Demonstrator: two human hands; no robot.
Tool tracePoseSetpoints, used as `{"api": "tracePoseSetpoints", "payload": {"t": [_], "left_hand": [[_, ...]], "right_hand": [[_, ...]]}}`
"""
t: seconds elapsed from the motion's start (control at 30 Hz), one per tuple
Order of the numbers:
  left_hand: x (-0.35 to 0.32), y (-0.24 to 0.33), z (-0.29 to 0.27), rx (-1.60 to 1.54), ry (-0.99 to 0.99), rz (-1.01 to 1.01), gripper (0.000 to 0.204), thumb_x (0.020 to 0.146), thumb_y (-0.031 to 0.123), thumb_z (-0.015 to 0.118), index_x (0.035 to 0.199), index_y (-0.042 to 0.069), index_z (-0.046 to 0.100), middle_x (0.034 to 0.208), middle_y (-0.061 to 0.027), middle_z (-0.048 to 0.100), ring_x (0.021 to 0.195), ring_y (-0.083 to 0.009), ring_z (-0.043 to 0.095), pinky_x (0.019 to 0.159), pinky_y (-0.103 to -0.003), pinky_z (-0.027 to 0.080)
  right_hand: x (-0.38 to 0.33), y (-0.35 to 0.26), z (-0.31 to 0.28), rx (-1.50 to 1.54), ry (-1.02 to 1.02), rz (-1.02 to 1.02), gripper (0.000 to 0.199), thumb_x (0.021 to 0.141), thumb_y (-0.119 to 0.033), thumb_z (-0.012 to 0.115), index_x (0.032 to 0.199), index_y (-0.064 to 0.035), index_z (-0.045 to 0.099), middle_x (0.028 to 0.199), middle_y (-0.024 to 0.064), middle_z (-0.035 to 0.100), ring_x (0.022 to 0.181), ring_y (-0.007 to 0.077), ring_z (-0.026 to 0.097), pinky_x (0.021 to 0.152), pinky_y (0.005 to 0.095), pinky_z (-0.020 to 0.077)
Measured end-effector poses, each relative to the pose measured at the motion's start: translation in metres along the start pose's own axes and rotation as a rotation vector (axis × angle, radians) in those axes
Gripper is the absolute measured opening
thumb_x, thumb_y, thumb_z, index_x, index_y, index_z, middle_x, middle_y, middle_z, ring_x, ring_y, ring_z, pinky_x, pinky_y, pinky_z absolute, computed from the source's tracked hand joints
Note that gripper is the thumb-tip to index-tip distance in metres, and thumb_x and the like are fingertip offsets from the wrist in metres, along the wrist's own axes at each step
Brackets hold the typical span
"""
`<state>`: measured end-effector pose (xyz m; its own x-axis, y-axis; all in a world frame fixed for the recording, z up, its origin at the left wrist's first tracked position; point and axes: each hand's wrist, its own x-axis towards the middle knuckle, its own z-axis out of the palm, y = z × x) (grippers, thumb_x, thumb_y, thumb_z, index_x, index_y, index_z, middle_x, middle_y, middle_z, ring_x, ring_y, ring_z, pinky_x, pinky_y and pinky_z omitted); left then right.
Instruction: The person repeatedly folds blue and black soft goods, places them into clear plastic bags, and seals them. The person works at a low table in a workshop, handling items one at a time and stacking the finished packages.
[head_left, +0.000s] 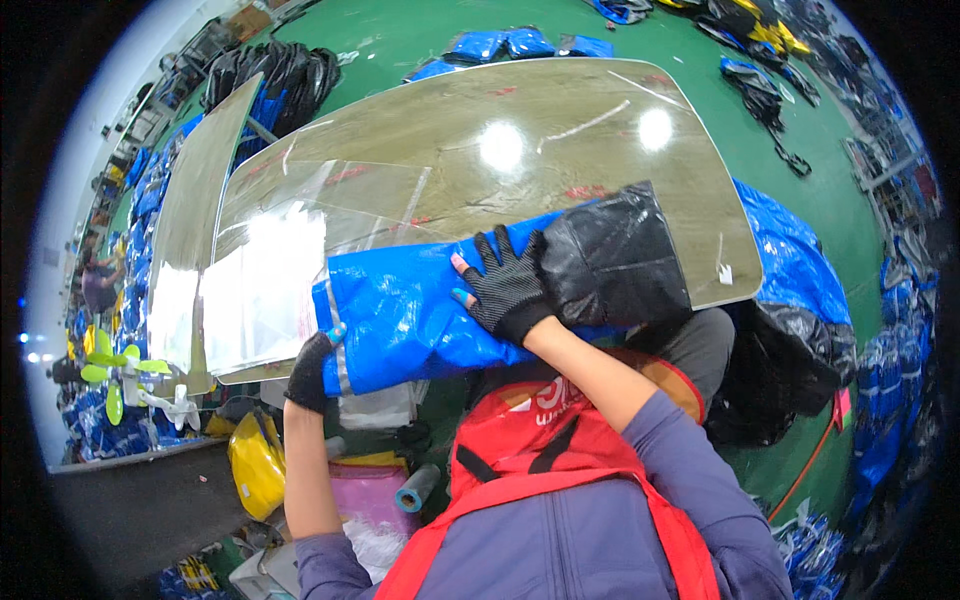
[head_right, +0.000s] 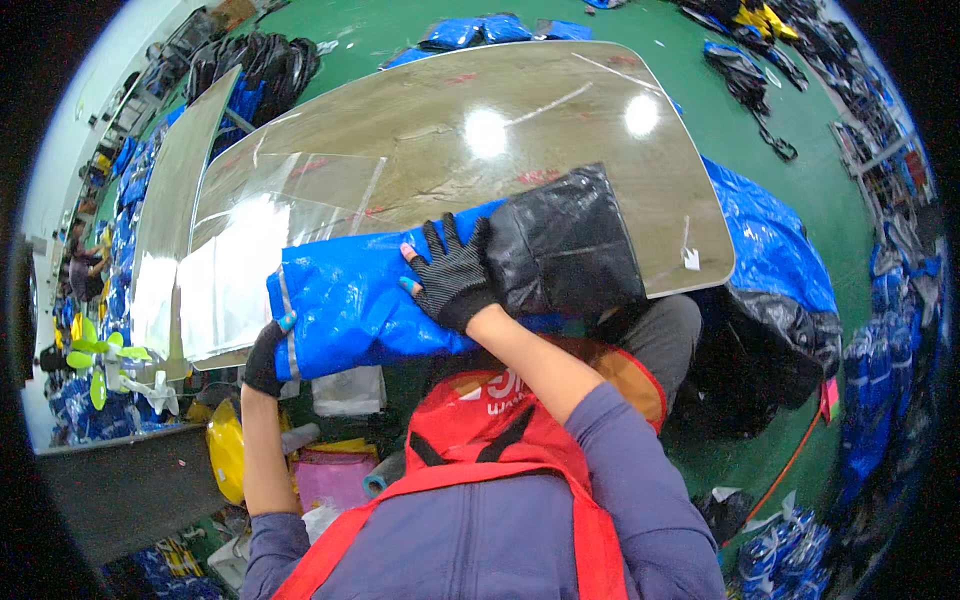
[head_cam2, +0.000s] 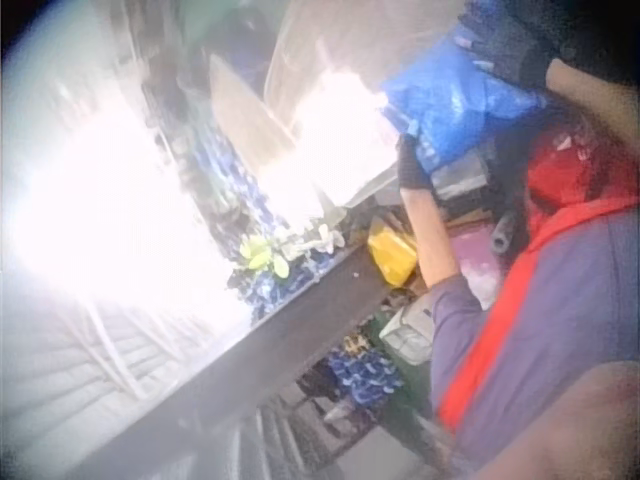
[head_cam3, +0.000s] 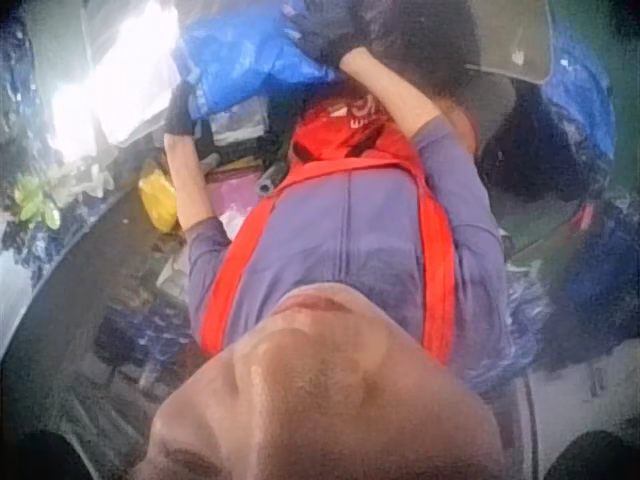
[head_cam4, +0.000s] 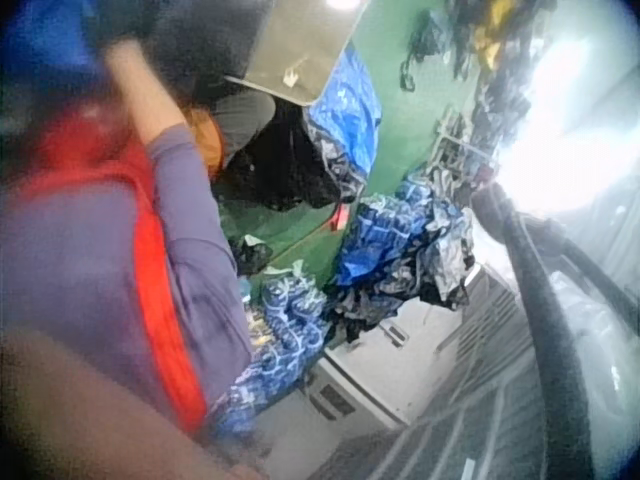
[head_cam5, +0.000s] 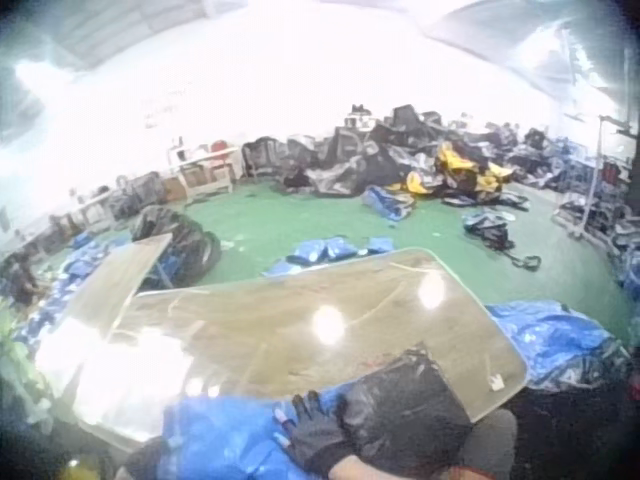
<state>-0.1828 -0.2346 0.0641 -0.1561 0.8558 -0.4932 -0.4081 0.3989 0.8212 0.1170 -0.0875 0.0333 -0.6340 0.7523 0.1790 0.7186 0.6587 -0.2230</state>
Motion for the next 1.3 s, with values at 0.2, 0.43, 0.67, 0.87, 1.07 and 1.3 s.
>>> {"api": "tracePoseSetpoints", "payload": {"t": [0.2, 0.43, 0.67, 0.87, 1.07, 1.3], "left_hand": [[0.000, 0.045, 0.046, 0.088, 0.126, 0.084, 0.046, 0.086, 0.019, 0.060, 0.126, -0.001, 0.050, 0.110, -0.0170, 0.063, 0.096, -0.0268, 0.064, 0.084, -0.040, 0.054], [0.028, 0.023, 0.269, 0.972, -0.624, 0.806, 0.061, 0.094, 0.048, 0.045, 0.146, 0.018, 0.036, 0.154, -0.0211, 0.020, 0.143, -0.0371, 0.015, 0.116, -0.045, 0.009], [0.069, -0.013, 0.348, 1.622, -0.638, 1.261, 0.070, 0.081, 0.055, 0.057, 0.140, 0.021, 0.044, 0.149, -0.0221, 0.029, 0.140, -0.0454, 0.019, 0.111, -0.061, 0.004], [0.095, -0.033, 0.359, 1.734, -0.685, 1.261, 0.069, 0.085, 0.056, 0.050, 0.144, 0.022, 0.038, 0.152, -0.0194, 0.026, 0.142, -0.0434, 0.014, 0.112, -0.061, 0.002], [0.101, -0.055, 0.353, 1.760, -0.632, 1.280, 0.071, 0.084, 0.054, 0.051, 0.145, 0.019, 0.037, 0.152, -0.0197, 0.026, 0.142, -0.0435, 0.015, 0.112, -0.061, 0.003], [0.115, -0.010, 0.344, 1.429, -0.886, 1.122, 0.067, 0.090, 0.042, 0.046, 0.146, 0.009, 0.033, 0.149, -0.0213, 0.031, 0.142, -0.0380, 0.019, 0.114, -0.055, -0.001]], "right_hand": [[-0.058, 0.017, 0.005, 0.149, 0.370, -0.058, 0.040, 0.084, -0.027, 0.055, 0.119, -0.0079, 0.055, 0.119, 0.0167, 0.059, 0.110, 0.0334, 0.055, 0.096, 0.0498, 0.0402], [-0.081, 0.033, 0.030, 0.536, 0.232, -0.043, 0.041, 0.094, -0.027, 0.046, 0.129, -0.0063, 0.049, 0.133, 0.0201, 0.047, 0.124, 0.0346, 0.043, 0.107, 0.0442, 0.0331], [-0.098, 0.037, 0.055, 0.767, 0.223, 0.041, 0.048, 0.093, -0.029, 0.046, 0.136, -0.0093, 0.043, 0.139, 0.0182, 0.044, 0.130, 0.0318, 0.040, 0.110, 0.0426, 0.0312], [-0.105, 0.029, 0.026, 0.601, 0.153, 0.065, 0.051, 0.091, -0.030, 0.048, 0.138, -0.0100, 0.042, 0.140, 0.0187, 0.044, 0.132, 0.0317, 0.040, 0.111, 0.0425, 0.0301], [-0.126, 0.050, -0.110, 0.285, -0.040, -0.020, 0.056, 0.078, -0.032, 0.060, 0.126, -0.0040, 0.055, 0.117, 0.0284, 0.059, 0.105, 0.0403, 0.060, 0.097, 0.0528, 0.0413], [-0.091, 0.137, -0.093, 0.060, 0.326, 0.418, 0.071, 0.087, -0.044, 0.053, 0.144, -0.0069, 0.034, 0.147, 0.0216, 0.034, 0.135, 0.0387, 0.033, 0.106, 0.0618, 0.0221]]}}
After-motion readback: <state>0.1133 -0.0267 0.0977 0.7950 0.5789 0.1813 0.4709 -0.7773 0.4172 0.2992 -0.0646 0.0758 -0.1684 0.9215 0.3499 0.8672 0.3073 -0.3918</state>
